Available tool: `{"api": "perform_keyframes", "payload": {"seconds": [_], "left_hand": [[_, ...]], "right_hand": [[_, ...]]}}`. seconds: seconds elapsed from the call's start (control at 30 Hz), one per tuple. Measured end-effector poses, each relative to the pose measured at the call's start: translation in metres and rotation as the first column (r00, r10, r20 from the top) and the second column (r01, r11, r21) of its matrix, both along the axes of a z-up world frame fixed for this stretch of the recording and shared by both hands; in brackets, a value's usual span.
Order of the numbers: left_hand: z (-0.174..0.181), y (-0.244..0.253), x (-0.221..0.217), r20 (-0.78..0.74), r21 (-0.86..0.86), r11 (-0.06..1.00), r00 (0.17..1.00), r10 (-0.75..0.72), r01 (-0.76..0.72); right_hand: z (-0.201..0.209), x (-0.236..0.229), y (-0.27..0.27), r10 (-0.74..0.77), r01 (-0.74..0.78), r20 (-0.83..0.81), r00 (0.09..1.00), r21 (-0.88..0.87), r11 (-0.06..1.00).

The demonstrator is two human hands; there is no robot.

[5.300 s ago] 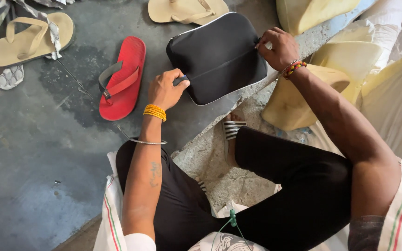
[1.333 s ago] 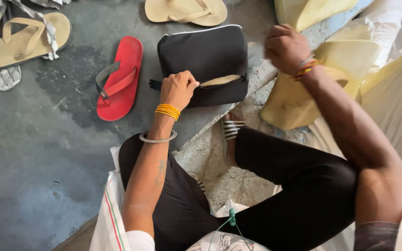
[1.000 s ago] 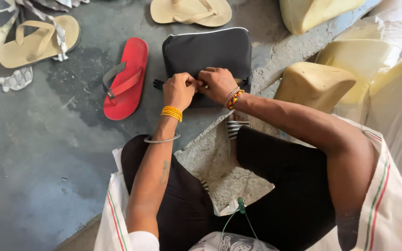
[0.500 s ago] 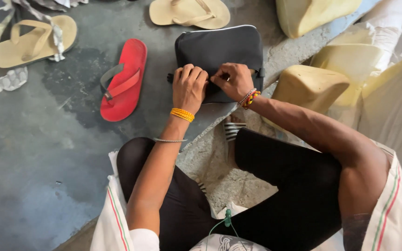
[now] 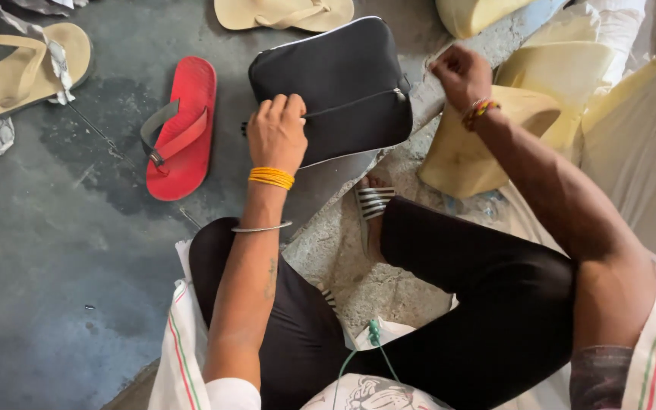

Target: The person sits on the workshop floor and pulls a black fabric cover over a foam slipper, working it over the sole and turning the edges, then adjusts and fastens the strap on the covered slipper.

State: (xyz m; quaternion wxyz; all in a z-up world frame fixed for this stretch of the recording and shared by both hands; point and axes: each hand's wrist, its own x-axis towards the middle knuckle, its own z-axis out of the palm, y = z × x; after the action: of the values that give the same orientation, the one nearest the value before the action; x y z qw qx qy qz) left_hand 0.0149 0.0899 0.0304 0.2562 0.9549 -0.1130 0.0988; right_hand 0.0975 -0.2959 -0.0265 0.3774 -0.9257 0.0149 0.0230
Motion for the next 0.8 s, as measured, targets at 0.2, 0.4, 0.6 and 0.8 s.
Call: {"api": "perform_keyframes", "payload": {"seconds": [0.2,0.4,0.6,0.8], "left_hand": [[0.011,0.025,0.009,0.031,-0.192,0.961,0.977,0.211,-0.201],[-0.067,0.036,0.028,-0.476,-0.621,0.587,0.845,0.244,-0.519],[0.003,0.050,0.002,-0.412,-0.908,0.122,0.908,-0.073,-0.402],[0.013,0.037,0.013,-0.121,-0.981,0.138,0.983,0.136,-0.139]], "right_hand": [[0.008,-0.010,0.046,0.213,-0.088,-0.351,0.912,0.339,0.937],[0.033,-0.001,0.077,0.423,-0.213,-0.374,0.825,0.488,0.847],[0.118,0.008,0.080,0.490,-0.450,0.005,0.872,0.404,0.796],[0.172,0.010,0.076,0.606,-0.631,0.199,0.770,0.378,0.678]]}}
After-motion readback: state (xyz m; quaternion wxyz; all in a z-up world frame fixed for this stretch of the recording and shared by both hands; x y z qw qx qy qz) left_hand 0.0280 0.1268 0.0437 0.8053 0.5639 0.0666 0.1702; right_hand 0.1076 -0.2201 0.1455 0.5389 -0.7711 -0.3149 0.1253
